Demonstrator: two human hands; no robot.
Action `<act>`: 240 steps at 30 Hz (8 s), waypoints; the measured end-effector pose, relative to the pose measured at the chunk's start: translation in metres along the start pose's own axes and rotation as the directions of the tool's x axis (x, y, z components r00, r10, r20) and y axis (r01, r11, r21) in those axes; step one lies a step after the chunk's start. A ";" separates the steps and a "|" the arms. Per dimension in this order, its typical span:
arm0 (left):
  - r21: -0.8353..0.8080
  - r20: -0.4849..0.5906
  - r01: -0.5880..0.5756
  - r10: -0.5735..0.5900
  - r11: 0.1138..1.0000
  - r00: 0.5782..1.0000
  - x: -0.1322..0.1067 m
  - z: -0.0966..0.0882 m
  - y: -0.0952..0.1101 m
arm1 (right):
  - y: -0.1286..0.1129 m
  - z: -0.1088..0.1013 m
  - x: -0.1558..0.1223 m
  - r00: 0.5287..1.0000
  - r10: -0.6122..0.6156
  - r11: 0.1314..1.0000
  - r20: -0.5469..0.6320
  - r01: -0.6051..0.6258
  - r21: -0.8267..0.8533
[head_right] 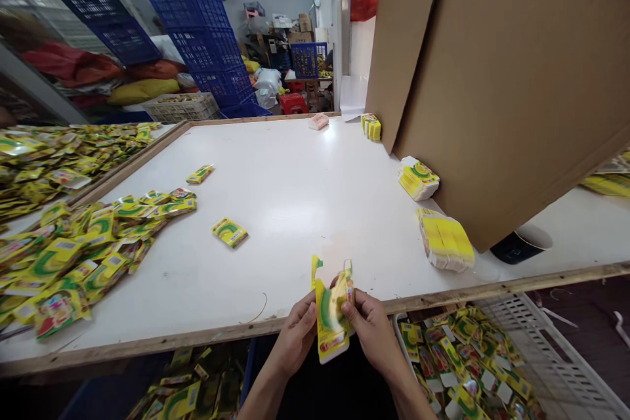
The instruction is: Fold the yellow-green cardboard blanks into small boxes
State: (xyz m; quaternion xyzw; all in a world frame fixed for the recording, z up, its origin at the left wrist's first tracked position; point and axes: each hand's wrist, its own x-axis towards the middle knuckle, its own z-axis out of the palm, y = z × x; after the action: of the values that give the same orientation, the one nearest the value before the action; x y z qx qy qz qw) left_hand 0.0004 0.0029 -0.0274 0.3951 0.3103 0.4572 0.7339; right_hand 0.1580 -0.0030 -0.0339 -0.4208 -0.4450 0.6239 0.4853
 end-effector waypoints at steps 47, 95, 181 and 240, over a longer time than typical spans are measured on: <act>0.155 0.102 0.021 -0.037 0.988 0.994 -0.009 0.002 0.016 | -0.021 -0.008 -0.003 0.975 -0.213 0.857 0.066 0.219 -0.467; 0.555 -0.042 -0.078 0.122 0.828 0.992 0.012 0.004 -0.002 | -0.034 -0.059 -0.018 0.976 -0.189 0.710 -0.108 0.060 -0.701; 0.181 0.113 0.065 -0.086 0.981 0.990 -0.020 0.003 0.028 | -0.022 -0.006 -0.002 0.959 -0.282 0.896 0.009 0.267 -0.354; 0.643 -0.270 -0.042 0.277 0.765 0.922 0.018 -0.029 -0.020 | 0.035 -0.021 0.055 0.930 -0.125 0.934 -0.346 -0.007 -0.357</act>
State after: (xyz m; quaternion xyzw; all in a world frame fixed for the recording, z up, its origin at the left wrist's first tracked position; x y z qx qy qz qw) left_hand -0.0081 0.0233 -0.0606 0.5537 0.5339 0.4525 0.4513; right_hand 0.1602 0.0494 -0.0780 -0.5951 -0.4645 0.4304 0.4948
